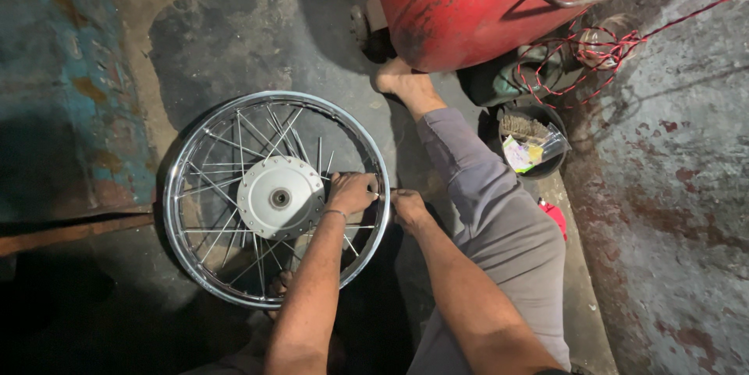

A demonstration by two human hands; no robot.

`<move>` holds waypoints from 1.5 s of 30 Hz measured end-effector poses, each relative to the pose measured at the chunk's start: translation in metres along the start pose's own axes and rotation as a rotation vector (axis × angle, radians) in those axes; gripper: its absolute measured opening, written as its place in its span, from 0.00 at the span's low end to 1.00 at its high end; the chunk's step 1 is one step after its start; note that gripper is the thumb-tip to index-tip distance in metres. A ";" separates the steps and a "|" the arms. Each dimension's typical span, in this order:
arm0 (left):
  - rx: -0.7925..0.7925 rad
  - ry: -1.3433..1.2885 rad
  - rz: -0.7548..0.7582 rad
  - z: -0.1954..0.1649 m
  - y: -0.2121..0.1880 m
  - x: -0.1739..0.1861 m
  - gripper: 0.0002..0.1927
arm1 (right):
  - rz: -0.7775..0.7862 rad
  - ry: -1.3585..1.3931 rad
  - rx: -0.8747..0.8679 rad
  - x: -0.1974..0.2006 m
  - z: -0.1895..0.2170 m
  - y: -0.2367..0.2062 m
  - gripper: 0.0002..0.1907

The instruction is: The person is truing a bicycle wheel by adjusting the spokes with a spoke wrench. They tighten and loosen the spoke nipples to align the rim.

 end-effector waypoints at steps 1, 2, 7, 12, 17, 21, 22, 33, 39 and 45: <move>-0.001 0.003 0.003 -0.001 0.000 0.001 0.10 | 0.001 0.004 -0.011 0.000 0.000 0.000 0.07; -0.002 0.006 0.006 -0.001 -0.001 0.001 0.10 | 0.002 0.007 -0.022 0.000 -0.001 0.000 0.07; 0.015 -0.015 0.027 -0.003 -0.001 0.002 0.08 | -0.011 -0.047 0.026 0.003 0.000 0.002 0.07; 0.008 -0.012 0.016 -0.001 0.000 0.001 0.08 | 0.017 0.012 0.017 0.000 0.001 0.000 0.05; -0.007 -0.013 0.004 0.004 0.000 -0.001 0.09 | 0.009 0.020 0.003 -0.004 0.002 -0.003 0.06; 0.000 -0.013 0.004 0.006 0.001 -0.005 0.07 | -0.013 -0.027 0.006 -0.002 0.002 -0.003 0.06; 0.003 -0.003 0.008 0.006 0.002 -0.006 0.07 | -0.010 -0.021 0.006 -0.001 0.002 -0.002 0.06; -0.023 0.174 -0.007 0.004 0.006 -0.016 0.15 | -0.021 -0.002 0.004 -0.005 0.006 -0.008 0.07; 0.008 0.032 -0.049 0.006 0.004 -0.010 0.09 | -0.024 -0.073 0.051 -0.003 0.013 -0.015 0.07; 0.002 0.024 -0.006 0.002 0.000 -0.005 0.09 | -0.015 -0.005 0.008 -0.004 0.013 -0.015 0.05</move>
Point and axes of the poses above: each hand's wrist, its own y-axis towards the middle knuckle, its own x-axis out of the back of the hand, z = x × y, the point moved 4 cm from there along y, towards the middle knuckle, and after that the axes turned 11 degrees about -z, right-handed, at the moved point
